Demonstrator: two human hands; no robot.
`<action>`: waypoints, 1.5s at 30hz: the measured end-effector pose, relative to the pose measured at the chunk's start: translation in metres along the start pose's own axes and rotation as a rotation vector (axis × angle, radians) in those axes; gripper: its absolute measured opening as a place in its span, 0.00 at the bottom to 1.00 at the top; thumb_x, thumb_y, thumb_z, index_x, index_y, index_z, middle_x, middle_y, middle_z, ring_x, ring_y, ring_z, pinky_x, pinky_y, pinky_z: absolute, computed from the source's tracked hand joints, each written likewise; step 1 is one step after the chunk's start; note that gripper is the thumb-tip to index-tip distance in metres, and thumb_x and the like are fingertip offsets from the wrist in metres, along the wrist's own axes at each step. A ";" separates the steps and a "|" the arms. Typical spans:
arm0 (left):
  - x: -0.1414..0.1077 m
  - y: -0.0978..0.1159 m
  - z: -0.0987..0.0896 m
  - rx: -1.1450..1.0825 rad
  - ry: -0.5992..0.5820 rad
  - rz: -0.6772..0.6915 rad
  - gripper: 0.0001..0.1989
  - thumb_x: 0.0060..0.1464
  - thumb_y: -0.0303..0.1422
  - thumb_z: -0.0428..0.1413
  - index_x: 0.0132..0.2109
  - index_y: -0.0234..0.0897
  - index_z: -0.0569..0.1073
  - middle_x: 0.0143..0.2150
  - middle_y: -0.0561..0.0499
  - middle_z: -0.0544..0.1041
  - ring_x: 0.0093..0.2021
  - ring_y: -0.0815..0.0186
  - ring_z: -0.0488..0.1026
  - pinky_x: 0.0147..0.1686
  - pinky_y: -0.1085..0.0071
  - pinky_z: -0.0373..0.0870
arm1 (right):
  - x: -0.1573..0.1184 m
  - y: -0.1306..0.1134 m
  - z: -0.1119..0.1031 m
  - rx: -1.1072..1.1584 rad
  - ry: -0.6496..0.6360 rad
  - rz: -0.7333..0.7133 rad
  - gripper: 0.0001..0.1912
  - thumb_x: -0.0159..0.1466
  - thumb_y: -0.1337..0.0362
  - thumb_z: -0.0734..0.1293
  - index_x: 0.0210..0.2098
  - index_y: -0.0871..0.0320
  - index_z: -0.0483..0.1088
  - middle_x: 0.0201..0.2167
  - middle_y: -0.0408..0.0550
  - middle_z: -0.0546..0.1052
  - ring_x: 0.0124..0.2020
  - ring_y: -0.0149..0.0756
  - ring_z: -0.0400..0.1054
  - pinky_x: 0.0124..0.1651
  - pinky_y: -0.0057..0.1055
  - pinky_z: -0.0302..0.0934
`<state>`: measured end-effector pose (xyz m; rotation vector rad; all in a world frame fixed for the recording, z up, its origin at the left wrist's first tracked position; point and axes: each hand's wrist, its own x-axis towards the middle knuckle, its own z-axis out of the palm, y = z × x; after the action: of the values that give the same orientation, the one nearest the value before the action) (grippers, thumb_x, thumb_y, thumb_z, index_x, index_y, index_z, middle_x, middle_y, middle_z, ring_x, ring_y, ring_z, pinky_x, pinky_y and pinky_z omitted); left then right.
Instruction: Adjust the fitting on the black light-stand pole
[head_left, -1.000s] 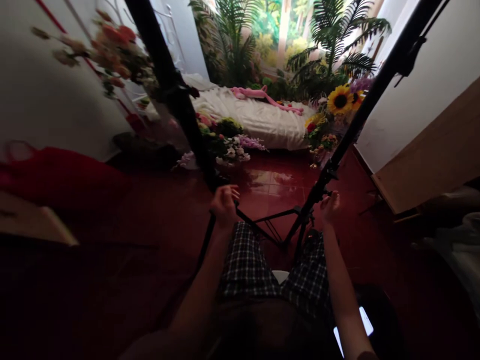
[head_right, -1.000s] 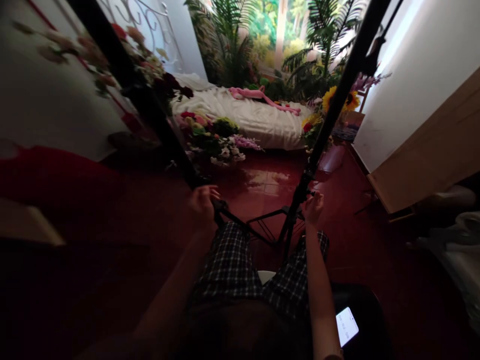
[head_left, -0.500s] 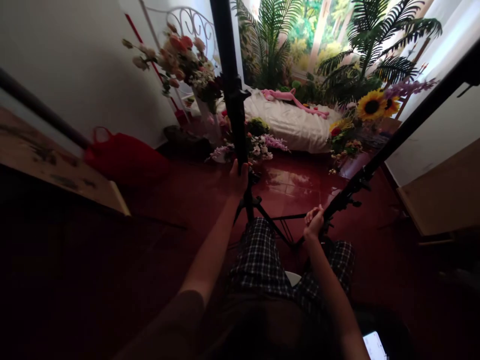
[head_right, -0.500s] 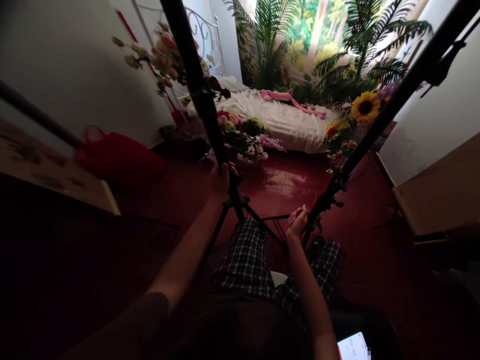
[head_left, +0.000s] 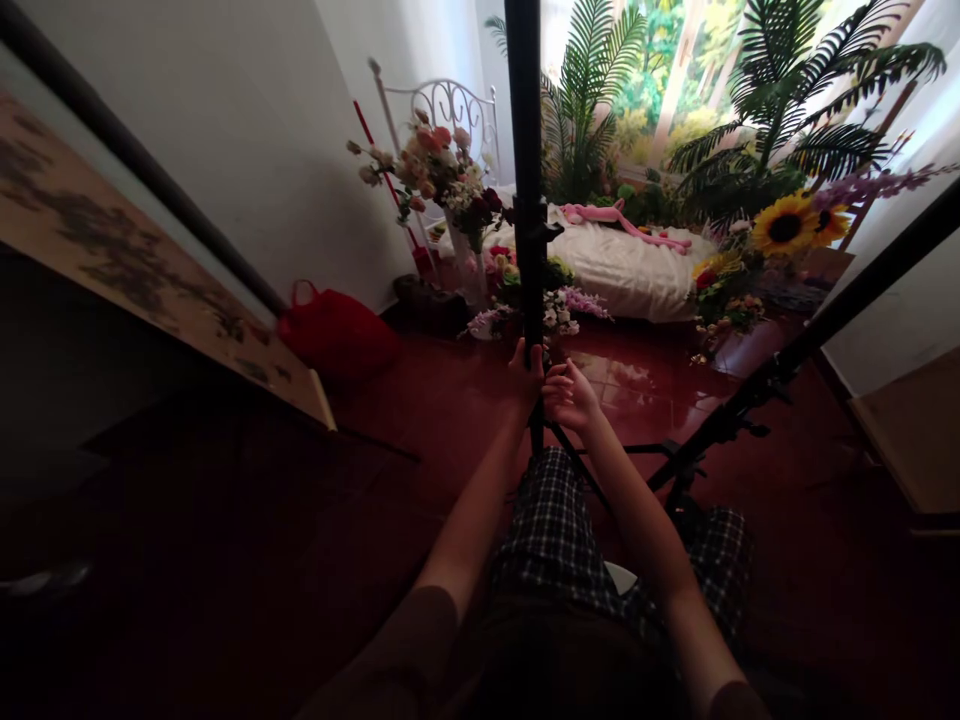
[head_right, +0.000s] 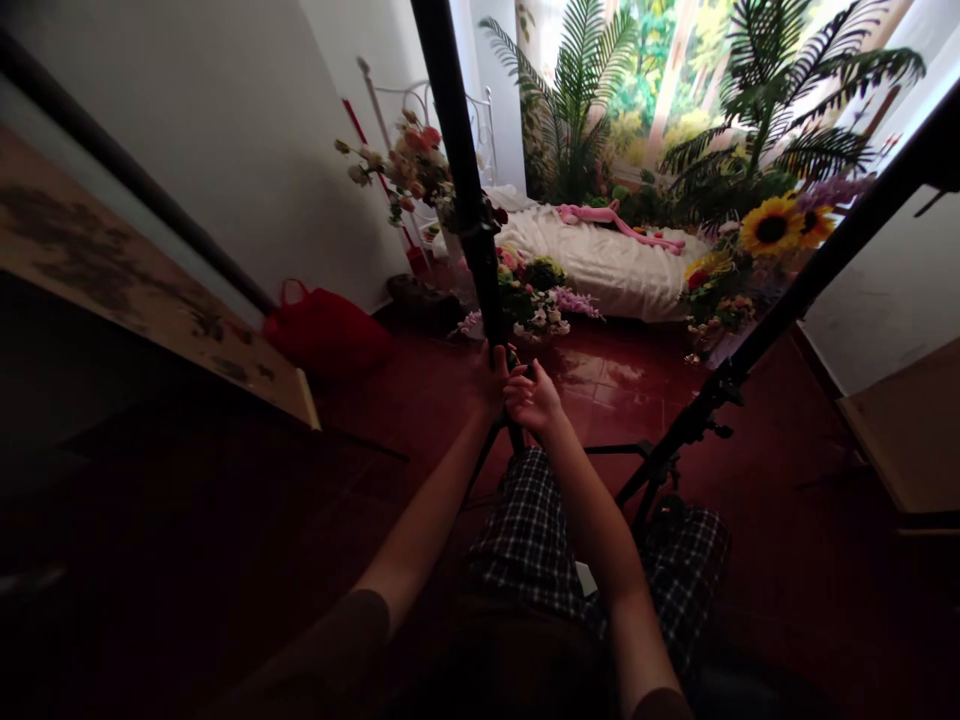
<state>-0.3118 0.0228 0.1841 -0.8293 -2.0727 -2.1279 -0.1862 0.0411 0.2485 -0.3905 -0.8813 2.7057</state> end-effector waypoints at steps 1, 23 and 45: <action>-0.001 0.002 0.000 -0.002 0.009 0.017 0.23 0.59 0.53 0.50 0.40 0.37 0.74 0.32 0.47 0.78 0.29 0.67 0.71 0.32 0.70 0.65 | 0.001 -0.002 0.001 -0.033 0.008 -0.029 0.20 0.73 0.60 0.49 0.25 0.55 0.55 0.15 0.33 0.48 0.16 0.28 0.38 0.18 0.19 0.40; 0.003 -0.005 0.005 -0.104 -0.034 0.028 0.23 0.57 0.54 0.52 0.39 0.38 0.73 0.29 0.50 0.77 0.30 0.66 0.74 0.32 0.70 0.68 | 0.019 -0.009 0.001 -0.202 0.036 -0.043 0.14 0.67 0.68 0.56 0.24 0.55 0.55 0.15 0.31 0.52 0.15 0.22 0.41 0.16 0.15 0.44; -0.001 -0.008 0.000 -0.137 -0.076 0.055 0.24 0.57 0.55 0.51 0.40 0.38 0.73 0.29 0.51 0.77 0.26 0.67 0.74 0.28 0.72 0.67 | 0.053 -0.066 0.053 -1.318 0.168 -1.114 0.35 0.62 0.52 0.70 0.63 0.50 0.51 0.50 0.51 0.70 0.45 0.37 0.70 0.48 0.36 0.69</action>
<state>-0.3145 0.0237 0.1762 -0.9862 -1.9305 -2.2642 -0.2415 0.0817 0.3201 -0.2064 -1.9297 0.8561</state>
